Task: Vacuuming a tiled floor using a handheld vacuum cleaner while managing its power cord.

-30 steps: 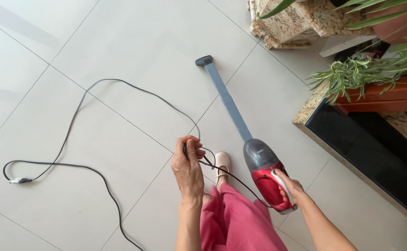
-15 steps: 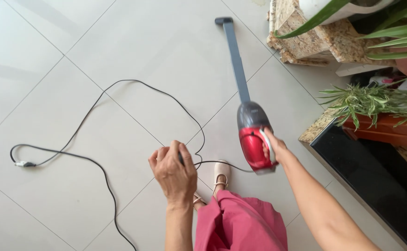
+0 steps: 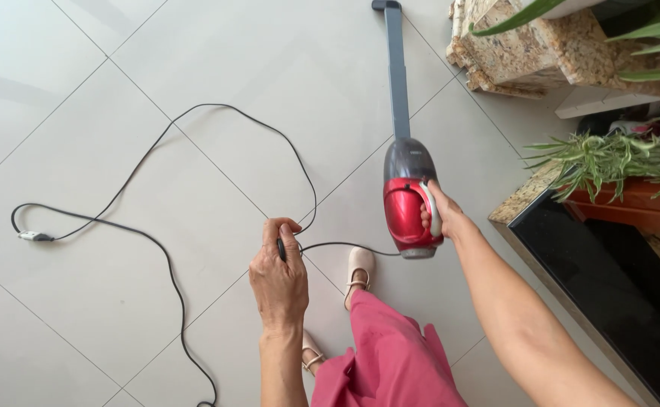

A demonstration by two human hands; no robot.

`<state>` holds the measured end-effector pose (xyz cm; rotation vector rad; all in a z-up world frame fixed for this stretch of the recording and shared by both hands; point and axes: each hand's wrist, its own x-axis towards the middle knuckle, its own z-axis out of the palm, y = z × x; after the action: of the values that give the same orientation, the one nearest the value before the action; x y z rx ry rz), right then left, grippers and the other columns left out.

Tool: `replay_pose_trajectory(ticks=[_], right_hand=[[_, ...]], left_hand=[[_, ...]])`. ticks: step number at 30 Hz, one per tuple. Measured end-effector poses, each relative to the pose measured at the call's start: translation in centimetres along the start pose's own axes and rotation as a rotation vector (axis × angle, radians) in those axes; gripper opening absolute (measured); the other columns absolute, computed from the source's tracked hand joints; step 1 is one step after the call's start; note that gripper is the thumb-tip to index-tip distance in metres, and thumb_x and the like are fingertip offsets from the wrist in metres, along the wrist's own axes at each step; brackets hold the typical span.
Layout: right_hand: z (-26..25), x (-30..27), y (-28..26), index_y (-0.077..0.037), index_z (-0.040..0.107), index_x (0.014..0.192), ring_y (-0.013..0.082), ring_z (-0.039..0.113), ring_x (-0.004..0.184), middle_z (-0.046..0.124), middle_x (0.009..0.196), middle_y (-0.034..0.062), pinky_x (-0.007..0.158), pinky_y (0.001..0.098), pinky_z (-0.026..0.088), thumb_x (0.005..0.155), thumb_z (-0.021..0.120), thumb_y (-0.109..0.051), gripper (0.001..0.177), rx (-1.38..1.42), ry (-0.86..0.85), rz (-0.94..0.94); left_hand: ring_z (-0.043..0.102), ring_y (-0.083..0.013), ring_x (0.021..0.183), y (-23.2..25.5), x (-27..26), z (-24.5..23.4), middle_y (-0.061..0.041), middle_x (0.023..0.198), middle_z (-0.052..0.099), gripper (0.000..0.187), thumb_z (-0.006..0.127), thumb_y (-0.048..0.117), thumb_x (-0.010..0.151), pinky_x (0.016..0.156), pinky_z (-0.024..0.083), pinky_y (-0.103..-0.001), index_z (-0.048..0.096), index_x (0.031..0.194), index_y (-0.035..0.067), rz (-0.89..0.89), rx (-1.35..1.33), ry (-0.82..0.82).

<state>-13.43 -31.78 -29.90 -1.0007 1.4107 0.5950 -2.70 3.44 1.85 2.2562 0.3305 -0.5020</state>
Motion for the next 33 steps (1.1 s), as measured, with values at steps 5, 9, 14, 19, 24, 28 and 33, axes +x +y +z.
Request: replay_pose_trajectory(ticks=[5, 9, 14, 19, 24, 28, 33], right_hand=[[-2.5, -4.1, 9.4, -0.004, 0.057, 0.075, 0.0183, 0.050, 0.045, 0.053, 0.057, 0.0070, 0.042, 0.0336, 0.046, 0.093, 0.052, -0.073, 0.071, -0.002, 0.023, 0.032], [-4.9, -7.7, 18.1, -0.005, 0.057, 0.074, 0.0196, 0.049, 0.042, 0.052, 0.054, 0.0073, 0.041, 0.0350, 0.044, 0.091, 0.053, -0.072, 0.070, -0.013, 0.090, 0.068], [-7.7, -12.6, 29.0, -0.005, 0.057, 0.073, 0.0206, 0.049, 0.041, 0.052, 0.053, 0.0082, 0.040, 0.0359, 0.043, 0.088, 0.054, -0.073, 0.070, 0.038, 0.130, 0.091], [-9.4, -17.4, 37.9, -0.004, 0.057, 0.074, 0.0224, 0.050, 0.040, 0.053, 0.052, 0.0094, 0.040, 0.0361, 0.043, 0.084, 0.056, -0.075, 0.073, 0.065, 0.179, 0.160], [-12.3, -19.9, 43.6, -0.003, 0.056, 0.074, 0.0227, 0.047, 0.039, 0.051, 0.052, 0.0096, 0.040, 0.0362, 0.042, 0.082, 0.057, -0.076, 0.073, 0.026, 0.178, 0.231], [-13.5, -19.6, 43.4, -0.003, 0.057, 0.074, 0.0221, 0.046, 0.040, 0.050, 0.052, 0.0092, 0.040, 0.0362, 0.042, 0.082, 0.058, -0.076, 0.073, 0.010, 0.189, 0.238], [-13.9, -16.9, 38.5, -0.002, 0.057, 0.074, 0.0206, 0.046, 0.040, 0.049, 0.052, 0.0084, 0.040, 0.0359, 0.042, 0.083, 0.059, -0.075, 0.073, 0.037, 0.165, 0.207]], left_hand=[[0.044, -0.0173, 0.047, -3.5, -3.3, -1.9, -0.004, 0.053, 0.045, 0.028, 0.040, 0.030, 0.110, 0.050, 0.037, -0.039, 0.061, 0.104, 0.012, 0.084, -0.067, 0.031], [0.037, -0.0173, 0.050, -5.7, -7.2, -3.0, -0.007, 0.054, 0.039, 0.026, 0.041, 0.027, 0.111, 0.050, 0.034, -0.039, 0.063, 0.113, 0.014, 0.142, -0.070, -0.004], [0.043, -0.0208, 0.056, -7.2, -13.0, -2.7, -0.007, 0.060, 0.044, 0.028, 0.041, 0.031, 0.111, 0.056, 0.039, -0.039, 0.064, 0.113, 0.014, 0.249, -0.048, -0.155], [0.052, -0.0232, 0.062, -8.2, -17.8, -0.9, -0.007, 0.066, 0.051, 0.030, 0.040, 0.033, 0.109, 0.062, 0.044, -0.040, 0.063, 0.114, 0.013, 0.350, -0.033, -0.287], [0.058, -0.0212, 0.066, -8.3, -20.4, 2.1, -0.005, 0.069, 0.056, 0.034, 0.038, 0.037, 0.108, 0.065, 0.048, -0.039, 0.063, 0.113, 0.014, 0.360, -0.009, -0.402], [0.057, -0.0211, 0.066, -7.0, -20.3, 2.9, -0.005, 0.069, 0.056, 0.035, 0.037, 0.038, 0.108, 0.065, 0.048, -0.039, 0.063, 0.113, 0.015, 0.322, 0.018, -0.439], [0.057, -0.0197, 0.066, -5.3, -18.6, 3.6, -0.005, 0.069, 0.056, 0.037, 0.037, 0.039, 0.108, 0.064, 0.048, -0.038, 0.064, 0.112, 0.015, 0.257, -0.004, -0.368]])
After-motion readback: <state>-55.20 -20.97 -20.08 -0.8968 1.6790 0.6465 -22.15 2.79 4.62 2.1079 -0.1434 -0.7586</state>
